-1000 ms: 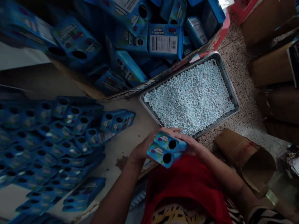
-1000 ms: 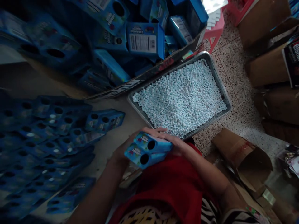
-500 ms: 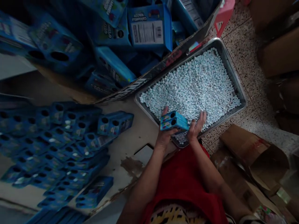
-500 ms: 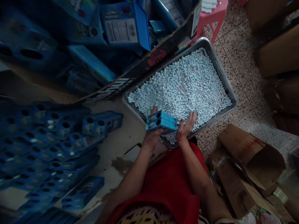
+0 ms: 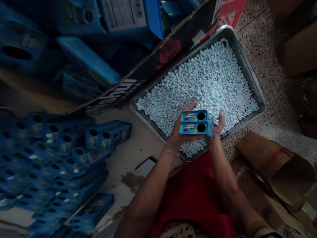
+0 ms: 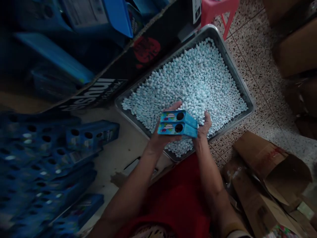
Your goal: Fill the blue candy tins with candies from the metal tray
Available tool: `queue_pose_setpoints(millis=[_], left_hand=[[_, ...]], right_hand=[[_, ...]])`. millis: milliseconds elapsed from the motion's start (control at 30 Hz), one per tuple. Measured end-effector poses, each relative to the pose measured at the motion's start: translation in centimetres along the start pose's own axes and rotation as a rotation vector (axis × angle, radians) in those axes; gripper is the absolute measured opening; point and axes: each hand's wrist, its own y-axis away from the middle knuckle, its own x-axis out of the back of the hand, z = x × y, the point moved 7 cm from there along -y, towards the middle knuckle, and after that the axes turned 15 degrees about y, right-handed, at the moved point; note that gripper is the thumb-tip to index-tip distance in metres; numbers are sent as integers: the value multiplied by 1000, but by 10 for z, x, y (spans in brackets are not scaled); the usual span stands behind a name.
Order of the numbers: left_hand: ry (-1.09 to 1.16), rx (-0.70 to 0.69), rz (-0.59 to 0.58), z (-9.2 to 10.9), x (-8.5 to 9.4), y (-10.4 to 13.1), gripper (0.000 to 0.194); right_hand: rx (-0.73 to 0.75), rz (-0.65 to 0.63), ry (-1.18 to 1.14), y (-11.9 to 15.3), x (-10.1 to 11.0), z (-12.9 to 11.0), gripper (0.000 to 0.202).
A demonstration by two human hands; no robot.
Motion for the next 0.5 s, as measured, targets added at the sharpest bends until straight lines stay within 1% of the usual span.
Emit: queue_pose_setpoints(millis=[33, 100, 167, 233, 267, 367, 433, 500], left_hand=[[-146, -79, 28, 17, 7, 4, 111], [-465, -217, 127, 46, 22, 14, 89], [-724, -269, 219, 60, 32, 23, 74], [-882, -264, 271, 63, 33, 26, 71], [-923, -255, 278, 61, 31, 25, 71], [-959, -202, 274, 56, 21, 23, 68], [-969, -143, 267, 53, 16, 22, 66], [-973, -91, 245, 51, 13, 23, 66]], right_hand=[[-43, -29, -57, 1, -7, -6, 36], [-54, -72, -88, 11, -21, -24, 30], [-11, -152, -44, 31, -38, -44, 29], [62, -212, 44, 53, -52, -60, 29], [125, -229, 95, 63, -57, -67, 26], [411, -272, 312, 87, -69, -88, 19], [567, -307, 498, 94, -77, -97, 21], [610, -339, 677, 89, -87, -100, 27]])
